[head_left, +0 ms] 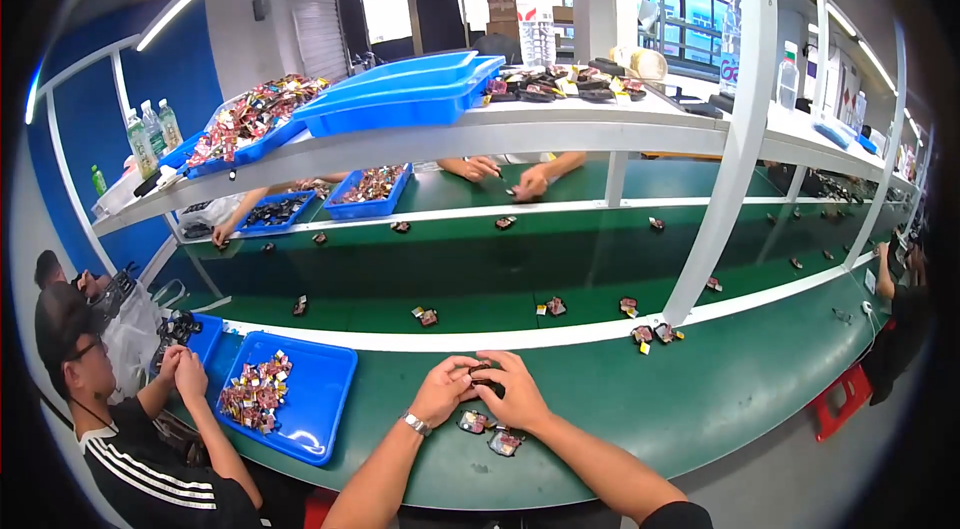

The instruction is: Assembling small mechanical or plastic components at a factory workbench.

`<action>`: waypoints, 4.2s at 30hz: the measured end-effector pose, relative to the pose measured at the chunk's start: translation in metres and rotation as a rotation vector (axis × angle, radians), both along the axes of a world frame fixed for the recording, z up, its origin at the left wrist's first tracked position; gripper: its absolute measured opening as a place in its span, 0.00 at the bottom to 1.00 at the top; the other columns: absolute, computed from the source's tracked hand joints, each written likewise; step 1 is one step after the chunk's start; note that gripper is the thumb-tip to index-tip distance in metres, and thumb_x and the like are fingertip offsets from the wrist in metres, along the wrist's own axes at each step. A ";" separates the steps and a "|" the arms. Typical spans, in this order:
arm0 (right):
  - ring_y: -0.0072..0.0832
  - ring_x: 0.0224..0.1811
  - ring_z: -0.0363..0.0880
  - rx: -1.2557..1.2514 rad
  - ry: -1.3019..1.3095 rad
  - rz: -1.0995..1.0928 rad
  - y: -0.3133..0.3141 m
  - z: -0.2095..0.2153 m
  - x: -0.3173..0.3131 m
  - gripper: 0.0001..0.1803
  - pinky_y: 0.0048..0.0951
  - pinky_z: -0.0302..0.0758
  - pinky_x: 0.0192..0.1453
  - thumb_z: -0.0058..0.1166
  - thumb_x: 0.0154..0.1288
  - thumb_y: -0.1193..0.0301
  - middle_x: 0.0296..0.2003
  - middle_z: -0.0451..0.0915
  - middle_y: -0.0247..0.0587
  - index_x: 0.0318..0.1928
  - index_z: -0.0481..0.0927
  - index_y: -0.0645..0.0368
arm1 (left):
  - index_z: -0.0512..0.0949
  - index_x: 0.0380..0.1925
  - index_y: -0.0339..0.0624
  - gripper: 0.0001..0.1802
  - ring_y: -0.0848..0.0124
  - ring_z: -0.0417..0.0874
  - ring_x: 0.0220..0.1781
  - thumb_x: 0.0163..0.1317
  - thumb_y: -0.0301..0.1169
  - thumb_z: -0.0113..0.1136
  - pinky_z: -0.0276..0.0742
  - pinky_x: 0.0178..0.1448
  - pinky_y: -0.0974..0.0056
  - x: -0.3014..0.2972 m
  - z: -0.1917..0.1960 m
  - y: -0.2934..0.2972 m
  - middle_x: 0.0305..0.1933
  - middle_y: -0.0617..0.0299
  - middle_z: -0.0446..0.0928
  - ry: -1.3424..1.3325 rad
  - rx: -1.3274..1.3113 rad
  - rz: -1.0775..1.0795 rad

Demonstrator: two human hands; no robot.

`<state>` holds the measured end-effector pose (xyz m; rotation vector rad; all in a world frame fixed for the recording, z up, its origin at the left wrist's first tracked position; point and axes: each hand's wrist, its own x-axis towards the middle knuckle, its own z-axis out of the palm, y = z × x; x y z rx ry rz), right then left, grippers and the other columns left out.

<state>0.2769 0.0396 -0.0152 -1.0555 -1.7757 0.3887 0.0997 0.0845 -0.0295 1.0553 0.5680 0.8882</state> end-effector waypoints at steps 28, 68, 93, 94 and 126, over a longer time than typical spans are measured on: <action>0.35 0.38 0.78 0.283 -0.175 -0.216 -0.001 0.010 -0.007 0.09 0.33 0.78 0.40 0.65 0.51 0.76 0.35 0.78 0.37 0.35 0.83 0.58 | 0.68 0.55 0.38 0.15 0.68 0.80 0.54 0.70 0.24 0.49 0.80 0.58 0.61 0.005 0.002 -0.002 0.52 0.57 0.77 0.058 -0.042 0.021; 0.44 0.49 0.77 -0.019 -0.200 -0.514 0.116 -0.022 0.068 0.17 0.39 0.75 0.56 0.64 0.50 0.69 0.47 0.80 0.48 0.41 0.83 0.61 | 0.59 0.64 0.34 0.26 0.48 0.69 0.67 0.68 0.25 0.52 0.73 0.65 0.46 0.014 0.009 -0.003 0.71 0.43 0.59 -0.024 0.003 0.043; 0.37 0.44 0.76 -0.022 0.102 -0.570 0.077 -0.035 0.140 0.29 0.37 0.74 0.50 0.66 0.48 0.77 0.41 0.80 0.43 0.53 0.74 0.59 | 0.68 0.55 0.30 0.17 0.61 0.82 0.50 0.68 0.24 0.51 0.82 0.52 0.60 0.002 0.005 0.004 0.54 0.46 0.77 0.030 0.059 0.178; 0.35 0.46 0.78 -0.053 0.076 -0.448 0.067 -0.029 0.122 0.30 0.35 0.75 0.51 0.67 0.48 0.76 0.43 0.81 0.41 0.55 0.73 0.58 | 0.69 0.55 0.30 0.17 0.63 0.82 0.48 0.69 0.25 0.50 0.82 0.51 0.61 -0.002 0.005 0.005 0.54 0.46 0.77 0.045 0.032 0.179; 0.41 0.57 0.72 0.179 -0.305 0.107 0.006 0.016 0.022 0.06 0.38 0.73 0.59 0.62 0.53 0.73 0.51 0.76 0.42 0.34 0.82 0.57 | 0.68 0.58 0.37 0.18 0.63 0.80 0.56 0.68 0.20 0.48 0.79 0.61 0.57 -0.003 0.009 -0.001 0.54 0.53 0.77 0.098 -0.058 -0.107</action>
